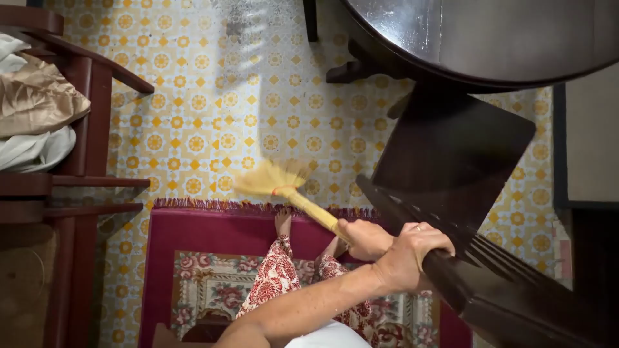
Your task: The person sweeps the floor with a broom, moving chairs and a rug to clean the area underneath. They shake the rug by hand, sweep the floor near a shoe rack, and finish by sweeping a tiled area.
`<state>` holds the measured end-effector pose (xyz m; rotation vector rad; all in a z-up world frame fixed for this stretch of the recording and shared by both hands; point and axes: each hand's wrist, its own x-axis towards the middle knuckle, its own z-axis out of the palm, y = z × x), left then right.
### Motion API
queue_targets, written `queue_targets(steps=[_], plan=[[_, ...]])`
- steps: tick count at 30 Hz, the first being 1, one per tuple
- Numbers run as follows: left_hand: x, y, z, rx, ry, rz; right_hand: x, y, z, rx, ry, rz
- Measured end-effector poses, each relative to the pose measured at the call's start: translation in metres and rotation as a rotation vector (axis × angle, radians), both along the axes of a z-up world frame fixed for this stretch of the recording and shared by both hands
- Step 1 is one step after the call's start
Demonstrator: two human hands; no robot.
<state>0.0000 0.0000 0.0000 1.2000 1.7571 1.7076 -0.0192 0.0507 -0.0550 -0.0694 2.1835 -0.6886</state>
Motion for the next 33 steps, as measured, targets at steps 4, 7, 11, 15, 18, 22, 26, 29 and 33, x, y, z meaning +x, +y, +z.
queue_targets(steps=[4,7,11,15,18,22,26,29,33], plan=[[-0.01,0.017,0.002,-0.019,-0.004,0.055,-0.001,0.015,-0.013,-0.057,-0.036,0.023],[-0.029,0.038,-0.007,-0.002,0.031,0.071,-0.008,0.032,-0.041,-0.12,0.007,-0.042],[-0.073,0.071,-0.006,-0.005,-0.008,-0.011,-0.022,0.044,-0.059,-0.168,-0.035,-0.207],[-0.102,0.097,-0.008,-0.099,-0.119,-0.179,-0.037,0.043,-0.088,-0.148,-0.109,-0.48],[-0.112,0.103,-0.018,-0.109,-0.118,-0.325,-0.079,0.015,-0.03,-0.114,-0.087,-0.598],[-0.135,0.061,-0.044,-0.001,-0.061,-0.407,-0.105,-0.006,-0.055,-0.183,-0.077,-0.796],[-0.195,-0.038,-0.061,-0.176,0.164,-0.379,-0.094,-0.032,-0.122,-0.992,0.176,-1.405],[-0.242,-0.112,-0.053,-0.352,0.196,-0.399,-0.119,-0.059,-0.153,-1.536,0.362,-1.699],[-0.298,-0.169,-0.066,-0.352,0.054,-0.29,-0.183,-0.075,-0.168,-1.331,0.113,-1.83]])
